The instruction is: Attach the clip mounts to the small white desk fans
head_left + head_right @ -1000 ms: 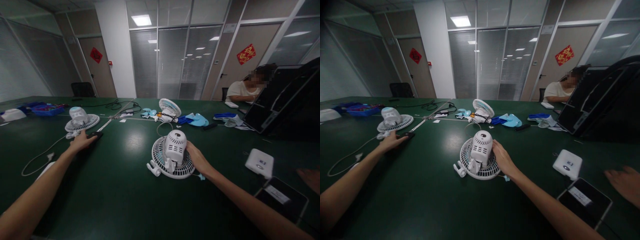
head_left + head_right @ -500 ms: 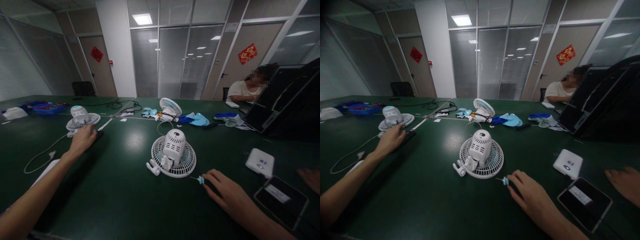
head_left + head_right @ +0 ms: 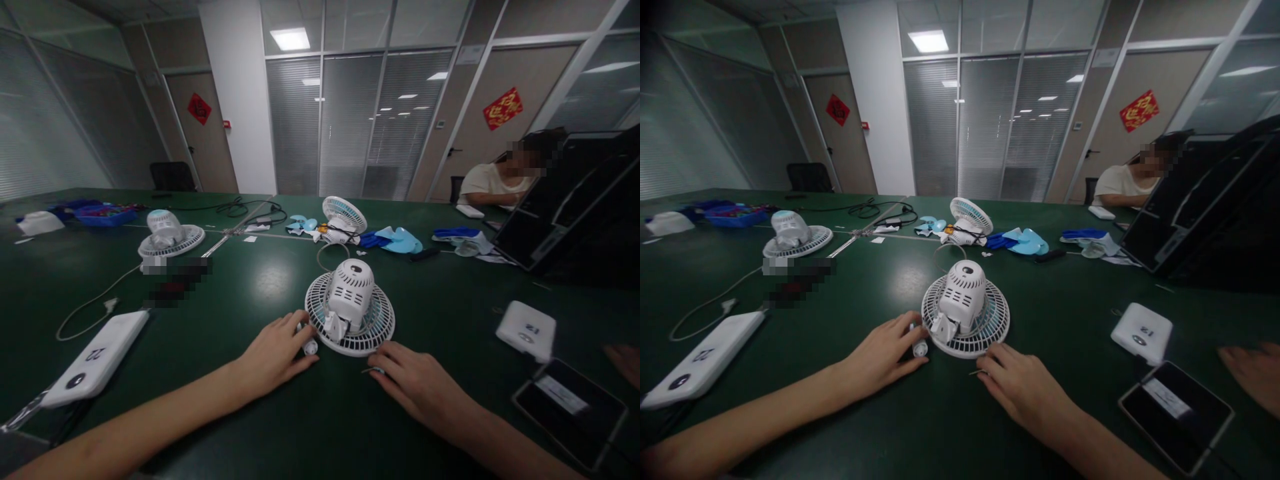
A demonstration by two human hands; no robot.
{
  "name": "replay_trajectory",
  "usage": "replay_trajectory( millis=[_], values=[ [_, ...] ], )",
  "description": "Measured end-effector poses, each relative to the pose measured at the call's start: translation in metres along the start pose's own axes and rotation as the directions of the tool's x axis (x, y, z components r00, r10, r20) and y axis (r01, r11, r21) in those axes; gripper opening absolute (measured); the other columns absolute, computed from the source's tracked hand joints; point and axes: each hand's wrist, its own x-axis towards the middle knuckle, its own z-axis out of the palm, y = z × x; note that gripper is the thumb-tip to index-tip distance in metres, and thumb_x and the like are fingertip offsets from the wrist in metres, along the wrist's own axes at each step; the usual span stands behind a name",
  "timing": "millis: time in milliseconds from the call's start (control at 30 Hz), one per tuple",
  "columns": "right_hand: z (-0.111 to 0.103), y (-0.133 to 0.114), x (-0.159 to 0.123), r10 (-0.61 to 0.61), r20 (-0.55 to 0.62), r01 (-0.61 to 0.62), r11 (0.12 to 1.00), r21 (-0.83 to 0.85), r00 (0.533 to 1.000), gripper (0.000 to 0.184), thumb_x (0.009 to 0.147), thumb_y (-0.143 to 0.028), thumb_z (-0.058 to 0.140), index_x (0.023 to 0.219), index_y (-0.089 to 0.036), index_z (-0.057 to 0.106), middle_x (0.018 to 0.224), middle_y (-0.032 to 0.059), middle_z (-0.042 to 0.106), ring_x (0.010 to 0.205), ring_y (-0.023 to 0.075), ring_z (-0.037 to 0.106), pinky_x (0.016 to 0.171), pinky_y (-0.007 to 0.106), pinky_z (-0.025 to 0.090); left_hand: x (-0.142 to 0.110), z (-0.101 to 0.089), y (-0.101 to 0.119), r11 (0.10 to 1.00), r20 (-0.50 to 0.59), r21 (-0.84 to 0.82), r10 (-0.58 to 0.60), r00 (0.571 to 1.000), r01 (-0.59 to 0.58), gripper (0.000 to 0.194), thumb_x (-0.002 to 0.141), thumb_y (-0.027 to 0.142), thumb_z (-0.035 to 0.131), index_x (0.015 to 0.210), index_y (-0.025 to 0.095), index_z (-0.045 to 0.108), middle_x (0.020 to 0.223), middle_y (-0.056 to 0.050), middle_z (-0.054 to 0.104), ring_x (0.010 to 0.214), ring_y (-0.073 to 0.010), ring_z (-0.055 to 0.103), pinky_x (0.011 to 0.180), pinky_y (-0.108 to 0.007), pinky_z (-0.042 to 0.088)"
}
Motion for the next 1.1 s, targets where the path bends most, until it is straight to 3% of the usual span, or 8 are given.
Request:
replay_trajectory(
  millis=[133,233,333,433,600,800,900,1100],
  values=[
    [-0.013,-0.007,0.004,-0.022,-0.037,0.025,0.996,0.082,0.999,0.014,0.100,-0.023,0.052,0.109,-0.024,0.063,0.104,0.0060,0.067,0.087,0.0191,0.067,0.069,0.030,0.056,0.002,-0.007,-0.011,0.997,-0.030,-0.074,0.028,0.999,-0.031,0.034,0.097,0.050,0.057,0.124,0.029,0.060,0.130,-0.011,0.059,0.110,-0.0308,0.061,0.092,-0.049,0.054],
    [-0.020,-0.009,0.007,-0.051,-0.195,0.081,0.986,0.148,0.979,0.015,0.099,-0.019,0.050,0.110,-0.023,0.060,0.106,0.0076,0.067,0.091,0.0192,0.067,0.072,0.030,0.056,0.004,-0.013,-0.012,0.948,-0.144,-0.310,-0.120,0.982,0.071,0.031,0.101,0.050,0.048,0.117,0.027,0.062,0.118,-0.009,0.066,0.107,-0.0283,0.061,0.095,-0.047,0.050],
    [-0.020,-0.007,0.013,-0.038,-0.318,0.103,0.976,0.191,0.947,0.021,0.098,-0.016,0.051,0.116,-0.025,0.058,0.105,0.0069,0.068,0.093,0.0190,0.068,0.075,0.030,0.057,0.009,-0.014,-0.009,0.707,-0.109,-0.690,-0.313,0.943,0.155,0.037,0.105,0.052,0.032,0.104,0.026,0.059,0.099,-0.007,0.067,0.087,-0.0223,0.064,0.078,-0.039,0.054],
    [-0.013,-0.005,0.021,-0.002,-0.408,0.097,0.972,0.214,0.913,0.021,0.099,-0.019,0.054,0.117,-0.026,0.058,0.098,0.0045,0.069,0.083,0.0177,0.068,0.071,0.029,0.057,0.011,-0.005,-0.002,0.440,0.071,-0.871,-0.330,0.941,0.220,0.041,0.103,0.060,0.032,0.094,0.025,0.052,0.084,-0.004,0.059,0.064,-0.0161,0.055,0.051,-0.029,0.045],
    [0.006,-0.007,0.030,0.040,-0.480,0.092,0.964,0.248,0.876,0.019,0.097,-0.032,0.066,0.113,-0.024,0.061,0.093,0.0024,0.070,0.074,0.0156,0.068,0.067,0.028,0.056,0.005,0.012,0.019,0.325,0.173,-0.909,-0.273,0.946,0.260,0.029,0.096,0.053,0.058,0.112,0.031,0.047,0.085,-0.001,0.055,0.062,-0.0141,0.051,0.051,-0.026,0.043],
    [0.005,-0.014,0.039,-0.008,-0.404,0.158,0.927,0.340,0.915,0.018,0.098,-0.034,0.065,0.113,-0.025,0.066,0.101,0.0040,0.067,0.076,0.0147,0.066,0.062,0.025,0.055,0.003,0.008,0.028,0.491,-0.090,-0.862,-0.398,0.913,0.129,0.025,0.092,0.051,0.063,0.108,0.033,0.059,0.105,-0.007,0.061,0.100,-0.0265,0.060,0.087,-0.044,0.053],
    [0.004,-0.017,0.042,0.024,-0.426,0.161,0.905,0.393,0.904,0.020,0.098,-0.030,0.065,0.117,-0.025,0.064,0.105,0.0058,0.065,0.085,0.0173,0.067,0.066,0.027,0.058,-0.001,0.008,0.023,0.538,-0.177,-0.838,-0.425,0.887,0.090,0.024,0.093,0.048,0.063,0.113,0.035,0.058,0.106,-0.006,0.061,0.099,-0.0271,0.062,0.089,-0.046,0.054],
    [0.017,-0.021,0.038,0.124,-0.384,0.091,0.864,0.495,0.915,0.021,0.097,-0.028,0.066,0.118,-0.025,0.063,0.109,0.0059,0.064,0.088,0.0170,0.066,0.066,0.027,0.058,-0.013,0.006,0.018,0.860,-0.384,-0.500,-0.113,0.916,-0.104,0.028,0.094,0.028,0.068,0.121,0.033,0.060,0.117,-0.008,0.060,0.108,-0.0248,0.061,0.091,-0.041,0.056]
  ],
)
